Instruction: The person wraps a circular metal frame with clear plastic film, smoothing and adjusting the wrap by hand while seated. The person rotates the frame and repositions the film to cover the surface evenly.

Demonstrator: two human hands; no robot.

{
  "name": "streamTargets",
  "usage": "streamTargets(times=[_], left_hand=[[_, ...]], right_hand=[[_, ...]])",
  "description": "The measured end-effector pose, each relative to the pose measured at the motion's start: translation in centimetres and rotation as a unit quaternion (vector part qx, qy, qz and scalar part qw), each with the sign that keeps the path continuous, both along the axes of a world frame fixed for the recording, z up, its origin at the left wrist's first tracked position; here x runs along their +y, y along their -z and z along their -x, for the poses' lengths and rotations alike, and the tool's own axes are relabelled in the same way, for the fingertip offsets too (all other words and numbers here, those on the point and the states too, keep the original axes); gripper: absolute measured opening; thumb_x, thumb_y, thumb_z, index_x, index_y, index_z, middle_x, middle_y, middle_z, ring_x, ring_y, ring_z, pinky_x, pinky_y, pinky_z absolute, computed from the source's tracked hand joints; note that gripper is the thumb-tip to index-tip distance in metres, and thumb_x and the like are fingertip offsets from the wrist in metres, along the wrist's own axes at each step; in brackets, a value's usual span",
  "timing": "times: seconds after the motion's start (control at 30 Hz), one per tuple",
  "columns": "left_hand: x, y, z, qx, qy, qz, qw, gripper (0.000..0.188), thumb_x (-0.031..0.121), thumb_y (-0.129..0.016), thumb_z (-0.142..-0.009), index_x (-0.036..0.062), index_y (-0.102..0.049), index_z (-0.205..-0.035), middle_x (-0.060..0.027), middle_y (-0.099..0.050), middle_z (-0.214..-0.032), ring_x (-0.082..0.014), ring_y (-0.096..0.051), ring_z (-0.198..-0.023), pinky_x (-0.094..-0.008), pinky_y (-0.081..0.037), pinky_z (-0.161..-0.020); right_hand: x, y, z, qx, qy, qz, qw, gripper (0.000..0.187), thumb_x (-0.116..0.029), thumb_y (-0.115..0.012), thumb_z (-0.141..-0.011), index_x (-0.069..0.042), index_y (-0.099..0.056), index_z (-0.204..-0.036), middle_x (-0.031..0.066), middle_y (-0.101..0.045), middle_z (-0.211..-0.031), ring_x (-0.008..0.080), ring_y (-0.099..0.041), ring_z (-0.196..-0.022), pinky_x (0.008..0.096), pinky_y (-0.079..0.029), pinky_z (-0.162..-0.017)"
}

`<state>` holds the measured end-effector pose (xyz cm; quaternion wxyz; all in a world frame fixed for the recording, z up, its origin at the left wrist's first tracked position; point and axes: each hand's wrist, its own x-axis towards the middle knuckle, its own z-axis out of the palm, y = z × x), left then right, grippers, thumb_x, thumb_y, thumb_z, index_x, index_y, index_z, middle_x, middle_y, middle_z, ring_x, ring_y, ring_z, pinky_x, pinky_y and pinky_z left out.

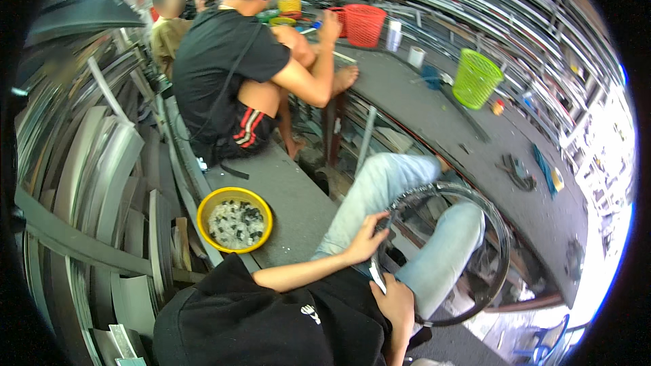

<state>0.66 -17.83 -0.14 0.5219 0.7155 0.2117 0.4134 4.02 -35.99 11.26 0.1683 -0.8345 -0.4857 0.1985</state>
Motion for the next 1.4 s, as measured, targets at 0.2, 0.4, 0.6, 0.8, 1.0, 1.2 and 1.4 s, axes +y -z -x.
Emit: streamTargets(times=[0.2, 0.4, 0.6, 0.8, 1.0, 1.2, 1.4], left_hand=[[-0.3, -1.4, 0.6, 0.0, 0.018, -0.039, 0.999, 0.049, 0.01, -0.058, -0.089, 0.0038, -0.042, -0.135, -0.0192, -0.041, -0.133, -0.0339, -0.042, -0.128, -0.0378, -0.033, -0.108], [-0.6, -2.2, 0.9, 0.012, 0.049, -0.018, 0.999, 0.054, 0.006, -0.059, -0.086, 0.0031, -0.039, -0.136, -0.0216, -0.038, -0.134, -0.0379, -0.038, -0.129, -0.0403, -0.031, -0.11], [-0.4, -1.9, 0.8, -0.015, 0.06, 0.002, 0.998, 0.056, 0.003, -0.057, -0.082, 0.0039, -0.041, -0.136, -0.0193, -0.04, -0.134, -0.0345, -0.038, -0.131, -0.0387, -0.03, -0.11], [-0.1, -1.4, 0.7, -0.034, 0.043, -0.029, 0.998, 0.055, -0.001, -0.054, -0.079, 0.0024, -0.044, -0.133, -0.0183, -0.044, -0.132, -0.0335, -0.04, -0.13, -0.0385, -0.029, -0.111], [-0.1, -1.1, 0.5, -0.036, 0.028, -0.027, 0.999, 0.053, 0.001, -0.056, -0.081, 0.0032, -0.046, -0.132, -0.0183, -0.043, -0.132, -0.0338, -0.04, -0.129, -0.0384, -0.03, -0.11], [0.3, -0.7, 0.6, -0.002, 0.039, -0.005, 0.999, 0.052, 0.003, -0.057, -0.082, 0.0044, -0.046, -0.132, -0.0186, -0.043, -0.13, -0.0341, -0.041, -0.128, -0.0381, -0.031, -0.109], [0.2, -1.0, 0.6, 0.002, 0.049, -0.018, 0.999, 0.052, 0.003, -0.057, -0.082, 0.0061, -0.046, -0.133, -0.0182, -0.043, -0.13, -0.0338, -0.041, -0.128, -0.0381, -0.031, -0.109]], right_hand=[[0.3, -0.4, 0.2, -0.004, 0.008, 0.021, 1.0, 0.046, -0.039, -0.061, -0.087, 0.0, -0.063, -0.111, 0.0268, -0.067, -0.087, 0.0428, -0.065, -0.084, 0.0495, -0.05, -0.075], [0.5, -0.7, 0.7, -0.01, 0.022, 0.019, 1.0, 0.04, -0.034, -0.063, -0.087, -0.001, -0.064, -0.109, 0.0244, -0.068, -0.087, 0.0406, -0.065, -0.085, 0.0472, -0.05, -0.076], [-1.7, -1.7, -0.2, -0.056, 0.071, -0.211, 0.973, 0.032, -0.016, -0.064, -0.086, 0.001, -0.061, -0.113, 0.0213, -0.064, -0.103, 0.0366, -0.058, -0.104, 0.0436, -0.044, -0.091], [-4.9, -2.1, -3.6, -0.314, 0.392, -0.276, 0.82, 0.053, -0.014, -0.063, -0.084, -0.002, -0.047, -0.134, 0.0179, -0.049, -0.137, 0.0364, -0.046, -0.122, 0.0474, -0.033, -0.105], [-5.1, -1.6, -3.6, -0.27, 0.355, -0.408, 0.797, 0.05, -0.012, -0.062, -0.086, 0.001, -0.046, -0.132, 0.0208, -0.046, -0.138, 0.0367, -0.044, -0.128, 0.047, -0.036, -0.104], [-6.9, -1.6, -3.1, -0.402, 0.456, -0.263, 0.749, 0.053, -0.017, -0.061, -0.088, -0.005, -0.043, -0.137, 0.0217, -0.042, -0.141, 0.0387, -0.041, -0.131, 0.0495, -0.033, -0.106], [-10.1, 2.9, -6.9, -0.212, 0.455, -0.348, 0.792, 0.06, -0.015, -0.054, -0.089, -0.009, -0.034, -0.145, 0.0235, -0.041, -0.141, 0.0352, -0.046, -0.126, 0.0456, -0.039, -0.101]])
